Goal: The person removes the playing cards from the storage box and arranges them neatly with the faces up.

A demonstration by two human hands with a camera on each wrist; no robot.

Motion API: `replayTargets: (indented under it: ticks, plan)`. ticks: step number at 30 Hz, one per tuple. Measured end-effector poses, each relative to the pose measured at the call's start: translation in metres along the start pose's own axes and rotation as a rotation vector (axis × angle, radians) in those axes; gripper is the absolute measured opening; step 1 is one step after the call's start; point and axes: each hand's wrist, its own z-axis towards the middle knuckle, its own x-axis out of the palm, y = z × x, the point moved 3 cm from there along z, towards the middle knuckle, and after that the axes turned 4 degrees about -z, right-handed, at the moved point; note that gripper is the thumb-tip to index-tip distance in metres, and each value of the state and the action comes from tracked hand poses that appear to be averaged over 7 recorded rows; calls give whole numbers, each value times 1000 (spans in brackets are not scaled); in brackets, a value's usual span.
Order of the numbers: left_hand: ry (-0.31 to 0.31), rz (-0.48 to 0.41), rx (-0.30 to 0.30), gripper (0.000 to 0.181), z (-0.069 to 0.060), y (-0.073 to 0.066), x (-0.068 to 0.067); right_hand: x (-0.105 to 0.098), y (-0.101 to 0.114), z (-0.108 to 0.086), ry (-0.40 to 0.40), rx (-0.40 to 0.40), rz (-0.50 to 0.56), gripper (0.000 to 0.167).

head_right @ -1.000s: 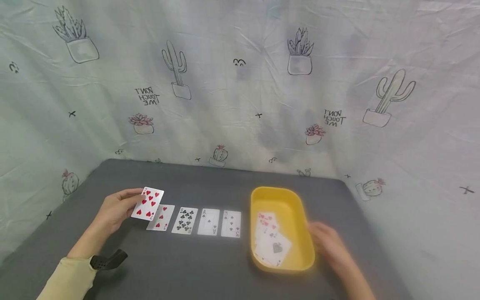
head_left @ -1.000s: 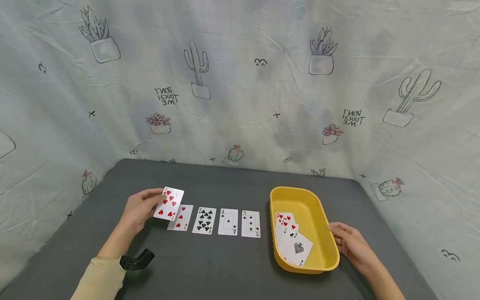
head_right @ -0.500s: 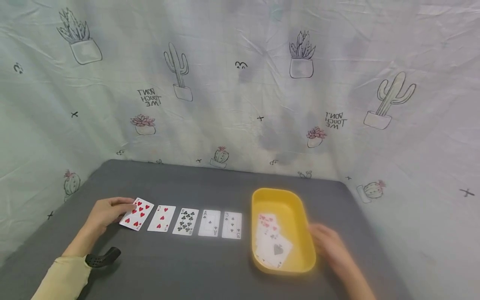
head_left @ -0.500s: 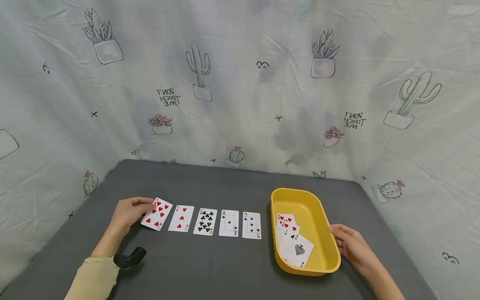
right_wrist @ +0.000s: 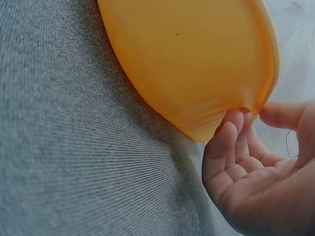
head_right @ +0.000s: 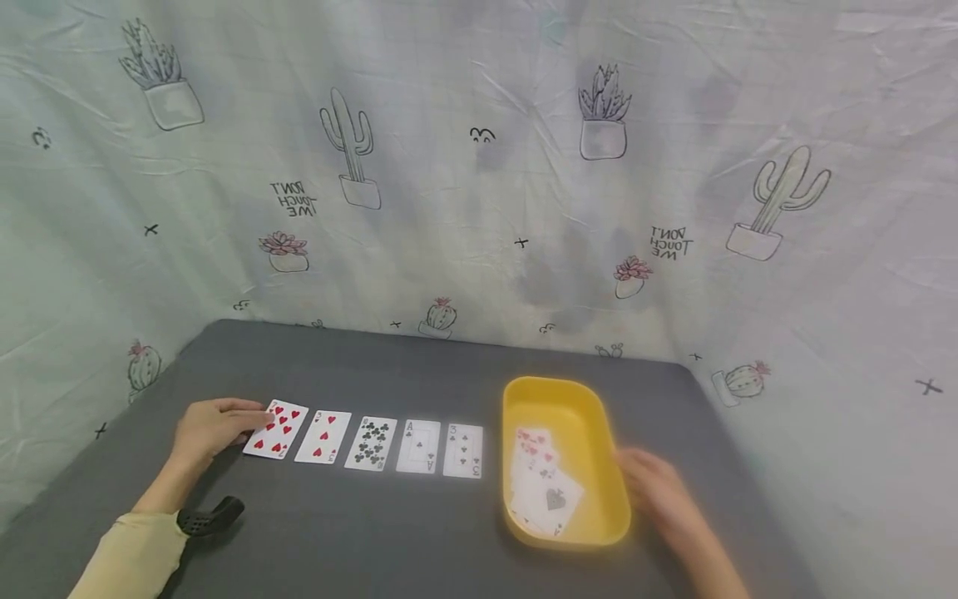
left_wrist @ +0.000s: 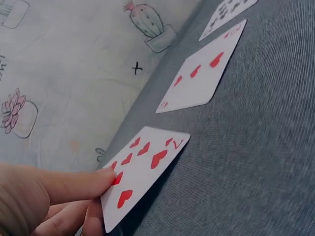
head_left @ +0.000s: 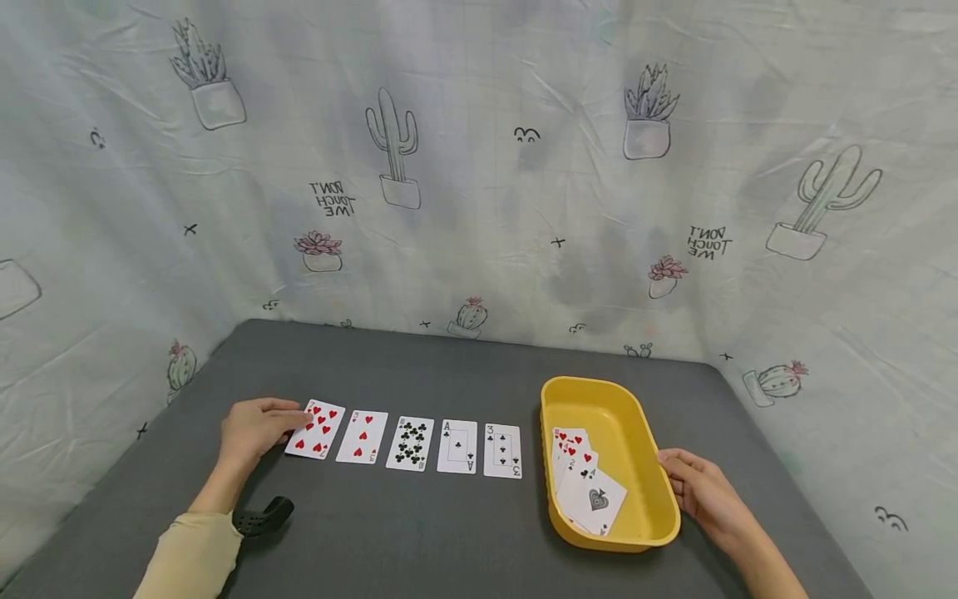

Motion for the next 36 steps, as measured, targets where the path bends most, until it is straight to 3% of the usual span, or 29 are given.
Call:
replayTargets:
  ticks: [8,21,36]
  plan:
    - [-80,38,8,42,0,-2,0,1,0,-1,-10,-8,-27,30]
    - [-112,36,20,41,1,-2,3,1,0,-3,-6,-8,-18,29]
    - [-109,52,18,38,-3,-2,1,0,-3,0,-16,-7,-25,32]
